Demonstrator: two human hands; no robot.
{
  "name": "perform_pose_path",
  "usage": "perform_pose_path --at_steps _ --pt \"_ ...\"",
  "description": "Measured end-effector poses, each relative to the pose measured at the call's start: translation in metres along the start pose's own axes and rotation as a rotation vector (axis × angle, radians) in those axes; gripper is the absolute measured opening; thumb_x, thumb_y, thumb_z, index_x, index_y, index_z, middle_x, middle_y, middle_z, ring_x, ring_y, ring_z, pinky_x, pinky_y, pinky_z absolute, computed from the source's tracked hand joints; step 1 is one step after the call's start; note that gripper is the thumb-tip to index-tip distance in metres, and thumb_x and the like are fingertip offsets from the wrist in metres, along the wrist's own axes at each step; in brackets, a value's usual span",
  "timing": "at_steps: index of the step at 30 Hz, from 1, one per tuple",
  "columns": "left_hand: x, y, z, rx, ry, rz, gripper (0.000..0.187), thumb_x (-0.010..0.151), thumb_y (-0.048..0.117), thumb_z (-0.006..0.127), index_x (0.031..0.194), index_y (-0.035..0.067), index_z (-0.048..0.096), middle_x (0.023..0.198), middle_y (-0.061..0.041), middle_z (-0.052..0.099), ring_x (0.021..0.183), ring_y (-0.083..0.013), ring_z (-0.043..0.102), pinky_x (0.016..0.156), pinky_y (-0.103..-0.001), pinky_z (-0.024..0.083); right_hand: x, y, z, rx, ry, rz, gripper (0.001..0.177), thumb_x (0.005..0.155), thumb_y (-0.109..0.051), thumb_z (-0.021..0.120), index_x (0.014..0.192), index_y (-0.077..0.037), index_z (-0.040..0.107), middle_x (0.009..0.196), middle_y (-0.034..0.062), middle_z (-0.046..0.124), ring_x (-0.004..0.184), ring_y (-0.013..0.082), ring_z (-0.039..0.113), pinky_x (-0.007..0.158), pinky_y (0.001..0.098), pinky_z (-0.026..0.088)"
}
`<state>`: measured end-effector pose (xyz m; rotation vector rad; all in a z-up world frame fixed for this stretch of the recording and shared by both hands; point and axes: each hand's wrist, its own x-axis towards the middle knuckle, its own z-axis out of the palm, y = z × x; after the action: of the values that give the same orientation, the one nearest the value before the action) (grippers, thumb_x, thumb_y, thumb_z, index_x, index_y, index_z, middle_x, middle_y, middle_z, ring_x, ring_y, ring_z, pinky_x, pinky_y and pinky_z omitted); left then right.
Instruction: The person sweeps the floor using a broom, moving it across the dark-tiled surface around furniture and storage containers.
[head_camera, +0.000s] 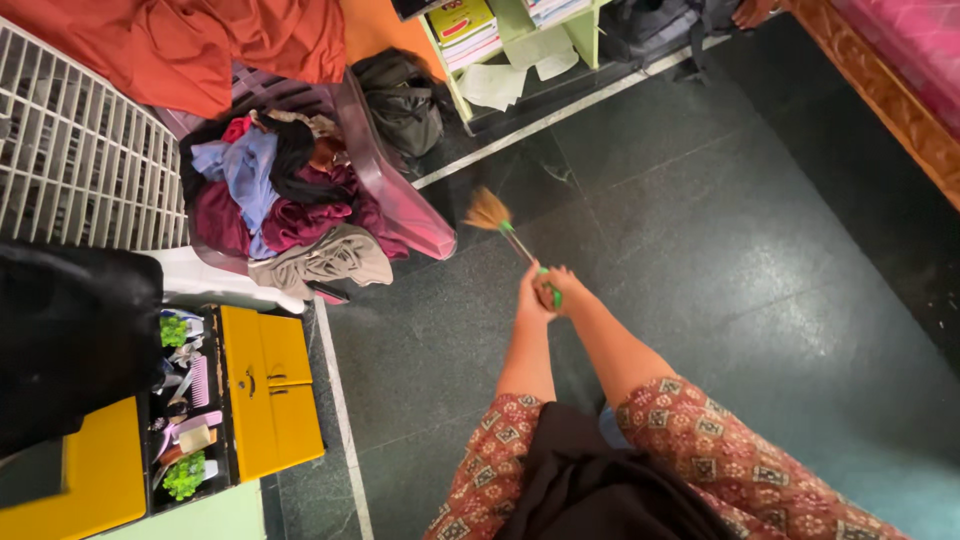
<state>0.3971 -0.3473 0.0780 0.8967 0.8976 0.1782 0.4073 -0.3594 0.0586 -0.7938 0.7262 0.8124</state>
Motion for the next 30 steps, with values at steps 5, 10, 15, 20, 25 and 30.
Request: perform_pose_path --at_steps 5,10,15,20,25,30 --pt "0.003 -0.040 -0.041 0.361 -0.495 -0.830 0.044 0.097 0.043 0.053 0.114 0.004 0.065 0.108 -0.019 0.073 0.101 -0.0358 0.071 0.096 -0.057 0.055 0.008 0.051 -0.097 0.354 0.167 -0.056 0.018 0.088 -0.018 0.065 0.082 -0.002 0.071 0.079 0.0139 0.073 0.067 0.0276 0.073 0.061 0.0423 0.060" --pt "-0.013 -0.100 -0.030 0.649 -0.673 -1.049 0.046 0.096 0.051 0.058 0.118 0.011 0.064 0.114 -0.013 0.071 0.107 -0.0336 0.067 0.098 -0.061 0.050 -0.021 0.054 -0.164 0.087 0.764 -0.158 0.035 0.094 -0.030 0.068 0.084 0.004 0.072 0.082 0.0160 0.073 0.074 0.0279 0.072 0.063 0.0441 0.056" --pt "-0.017 -0.087 0.003 0.693 -0.763 -0.981 0.056 0.095 0.059 0.055 0.128 0.015 0.058 0.123 -0.012 0.064 0.114 -0.0368 0.061 0.098 -0.066 0.046 -0.069 -0.020 -0.156 0.244 0.692 -0.262 0.017 0.081 -0.014 0.070 0.082 0.000 0.061 0.073 0.0133 0.063 0.067 0.0340 0.066 0.056 0.0512 0.055" --pt "-0.011 -0.044 0.038 0.612 -0.639 -0.870 0.063 0.100 0.062 0.055 0.140 0.015 0.041 0.136 -0.021 0.055 0.126 -0.0426 0.058 0.105 -0.068 0.046 -0.069 -0.082 -0.122 0.388 0.629 -0.457 0.007 0.078 -0.004 0.068 0.079 0.003 0.065 0.071 0.0133 0.062 0.059 0.0235 0.060 0.049 0.0402 0.046" --pt "-0.001 -0.020 0.063 0.409 -0.738 -0.863 0.062 0.092 0.062 0.057 0.132 0.015 0.053 0.128 -0.011 0.064 0.117 -0.0381 0.061 0.099 -0.064 0.047 -0.054 -0.090 -0.096 0.109 0.395 -0.443 0.016 0.077 -0.009 0.075 0.069 -0.003 0.063 0.064 0.0098 0.061 0.051 0.0200 0.058 0.045 0.0357 0.044" --pt "0.008 -0.008 0.066 0.142 -0.677 -0.747 0.059 0.093 0.057 0.057 0.133 0.013 0.052 0.127 -0.013 0.064 0.116 -0.0386 0.062 0.100 -0.063 0.048 -0.036 -0.110 -0.072 -0.379 0.335 -0.333 0.017 0.077 -0.012 0.074 0.067 -0.001 0.065 0.062 0.0094 0.061 0.048 0.0179 0.057 0.044 0.0338 0.045"
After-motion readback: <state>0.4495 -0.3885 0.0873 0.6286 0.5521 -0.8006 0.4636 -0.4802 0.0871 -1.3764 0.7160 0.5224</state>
